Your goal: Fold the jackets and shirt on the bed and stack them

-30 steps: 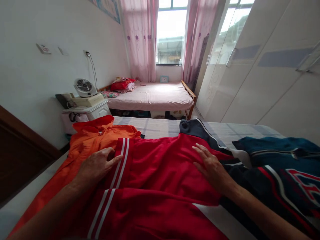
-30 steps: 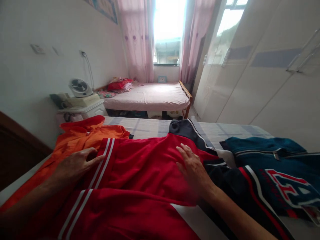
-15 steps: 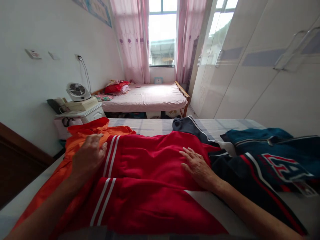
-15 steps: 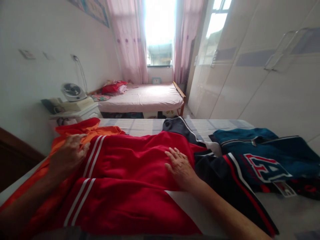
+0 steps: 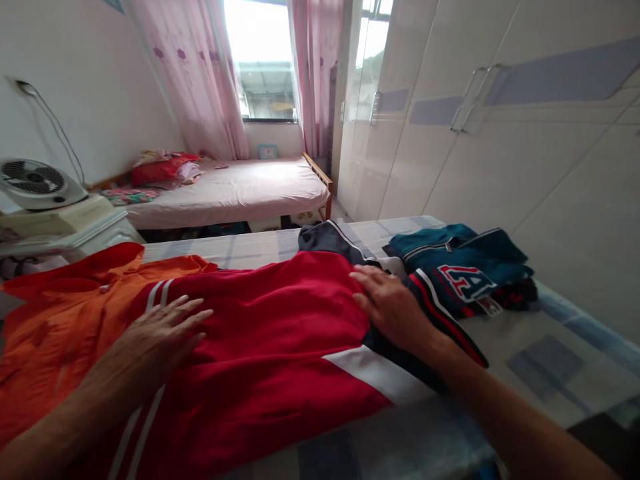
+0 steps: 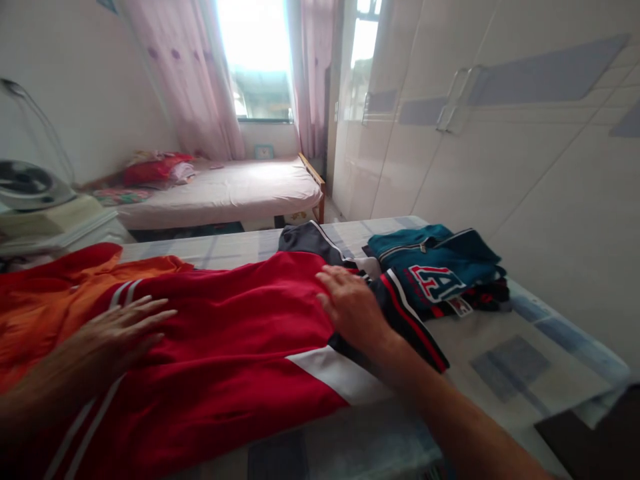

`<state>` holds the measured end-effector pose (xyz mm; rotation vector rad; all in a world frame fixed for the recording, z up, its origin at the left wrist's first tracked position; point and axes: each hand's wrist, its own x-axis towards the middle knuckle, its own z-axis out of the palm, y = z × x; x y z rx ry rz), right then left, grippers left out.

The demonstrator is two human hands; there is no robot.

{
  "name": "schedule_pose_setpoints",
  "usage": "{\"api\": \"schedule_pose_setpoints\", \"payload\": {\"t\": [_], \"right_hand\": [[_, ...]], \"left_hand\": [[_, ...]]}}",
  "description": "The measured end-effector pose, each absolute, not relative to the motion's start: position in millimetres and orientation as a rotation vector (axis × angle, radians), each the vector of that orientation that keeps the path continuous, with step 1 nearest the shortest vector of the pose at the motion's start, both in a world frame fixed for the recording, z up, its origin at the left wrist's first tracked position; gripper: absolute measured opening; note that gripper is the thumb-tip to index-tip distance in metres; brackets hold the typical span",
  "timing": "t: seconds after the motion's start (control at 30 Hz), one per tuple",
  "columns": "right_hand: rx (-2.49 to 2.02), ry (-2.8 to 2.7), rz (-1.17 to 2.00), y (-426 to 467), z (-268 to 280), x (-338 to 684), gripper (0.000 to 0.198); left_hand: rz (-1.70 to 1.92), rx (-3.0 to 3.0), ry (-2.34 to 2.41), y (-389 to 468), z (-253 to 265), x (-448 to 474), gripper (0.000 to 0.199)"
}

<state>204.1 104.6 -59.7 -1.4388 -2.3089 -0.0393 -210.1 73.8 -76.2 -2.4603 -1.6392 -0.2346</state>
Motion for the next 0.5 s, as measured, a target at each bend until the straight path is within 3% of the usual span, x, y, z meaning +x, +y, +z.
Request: {"api": "schedule_pose_setpoints", "payload": {"t": [0.1, 0.33, 0.5], "right_hand": [[-1.788, -2.205, -0.229, 125, -53, 254, 0.043], [-2.154, -2.394, 0.036, 154, -66, 284, 0.049], [-2.226, -2.447, -0.040, 165, -68, 272, 0.047]], "left_hand": [[-0.291, -2.687, -1.511, 53, -77, -180, 0.039], [-0.057, -2.521, -1.781, 30, -94, -176, 0.051], [0.031, -2.625, -1.887, 25, -79, -189, 0.038]]}}
